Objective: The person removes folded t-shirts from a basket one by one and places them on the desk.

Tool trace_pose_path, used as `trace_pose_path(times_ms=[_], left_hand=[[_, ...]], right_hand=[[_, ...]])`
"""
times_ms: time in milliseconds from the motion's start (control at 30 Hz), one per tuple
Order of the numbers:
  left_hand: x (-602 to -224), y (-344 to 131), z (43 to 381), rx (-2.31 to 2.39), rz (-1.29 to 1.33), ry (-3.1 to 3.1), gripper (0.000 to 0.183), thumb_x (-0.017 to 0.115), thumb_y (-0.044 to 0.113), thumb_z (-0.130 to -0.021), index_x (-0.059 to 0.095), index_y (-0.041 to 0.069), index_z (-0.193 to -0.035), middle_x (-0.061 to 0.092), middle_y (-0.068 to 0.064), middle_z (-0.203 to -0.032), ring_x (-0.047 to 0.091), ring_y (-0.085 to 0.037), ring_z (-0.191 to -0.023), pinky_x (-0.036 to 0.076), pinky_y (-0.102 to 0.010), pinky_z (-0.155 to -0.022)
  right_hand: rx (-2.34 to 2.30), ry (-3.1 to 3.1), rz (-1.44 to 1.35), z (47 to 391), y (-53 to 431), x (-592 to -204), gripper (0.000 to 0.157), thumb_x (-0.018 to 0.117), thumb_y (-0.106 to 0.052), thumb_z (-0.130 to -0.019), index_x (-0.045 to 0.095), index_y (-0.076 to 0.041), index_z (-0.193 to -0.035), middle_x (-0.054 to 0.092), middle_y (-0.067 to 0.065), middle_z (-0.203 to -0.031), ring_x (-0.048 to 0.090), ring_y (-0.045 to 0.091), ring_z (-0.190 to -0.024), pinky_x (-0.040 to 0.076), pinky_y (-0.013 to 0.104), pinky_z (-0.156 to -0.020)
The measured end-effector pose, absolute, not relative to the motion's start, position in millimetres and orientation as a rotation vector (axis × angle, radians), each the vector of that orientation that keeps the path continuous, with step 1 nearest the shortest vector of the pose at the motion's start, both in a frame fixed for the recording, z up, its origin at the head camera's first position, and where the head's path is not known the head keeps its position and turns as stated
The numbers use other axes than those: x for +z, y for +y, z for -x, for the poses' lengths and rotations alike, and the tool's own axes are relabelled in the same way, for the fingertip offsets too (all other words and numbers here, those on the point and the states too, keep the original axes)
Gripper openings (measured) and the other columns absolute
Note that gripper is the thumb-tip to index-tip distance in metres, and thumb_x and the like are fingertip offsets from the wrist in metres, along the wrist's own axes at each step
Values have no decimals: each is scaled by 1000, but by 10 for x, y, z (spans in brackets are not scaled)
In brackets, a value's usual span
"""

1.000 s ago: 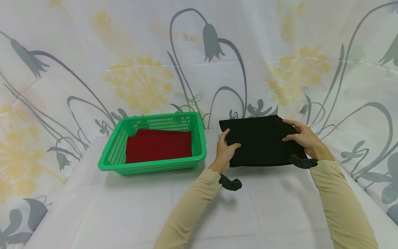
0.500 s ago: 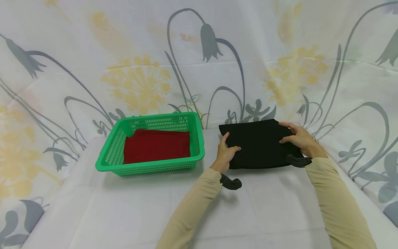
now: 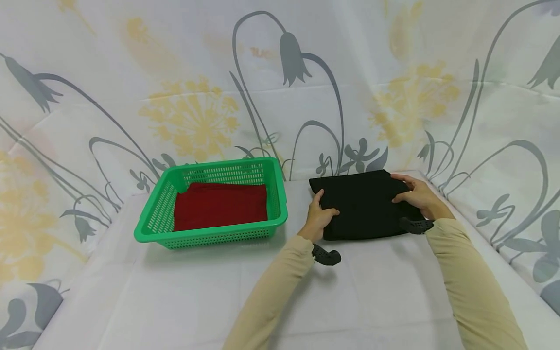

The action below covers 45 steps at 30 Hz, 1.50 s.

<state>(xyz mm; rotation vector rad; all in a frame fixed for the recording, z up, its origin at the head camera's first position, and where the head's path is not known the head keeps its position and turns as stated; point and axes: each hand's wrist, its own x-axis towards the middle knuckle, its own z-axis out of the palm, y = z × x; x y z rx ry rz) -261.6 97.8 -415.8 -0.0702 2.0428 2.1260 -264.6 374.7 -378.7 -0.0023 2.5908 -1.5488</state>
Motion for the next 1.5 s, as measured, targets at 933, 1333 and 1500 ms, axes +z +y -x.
trace_pose_path(times_ms=[933, 1333, 1500], left_hand=[[-4288, 863, 2646, 1990, 130, 2214, 75, 75, -7, -76, 49, 15, -143, 41, -12, -147, 40, -33, -131, 41, -46, -100], [-4286, 832, 2640, 1891, 154, 2374, 68, 74, -6, -75, 52, 6, -139, 49, -14, -140, 46, -29, -126, 42, -40, -100], [-4252, 802, 2643, 1819, 118, 2467, 63, 74, -1, -77, 53, 3, -136, 55, -12, -129, 50, -25, -120, 44, -35, -97]], right_hand=[[-1327, 2623, -63, 2618, 3779, -3998, 76, 60, -13, -92, 16, 1, -153, 1, 41, -149, 10, 61, -132, 19, 69, -102], [-1262, 2678, -28, 2608, 3790, -4027, 76, 62, -18, -93, 18, 3, -152, 10, 45, -145, 16, 61, -130, 23, 68, -101], [-1173, 2786, -39, 2574, 3793, -3979, 69, 61, -21, -94, 27, 6, -148, 21, 44, -143, 26, 59, -127, 29, 65, -100]])
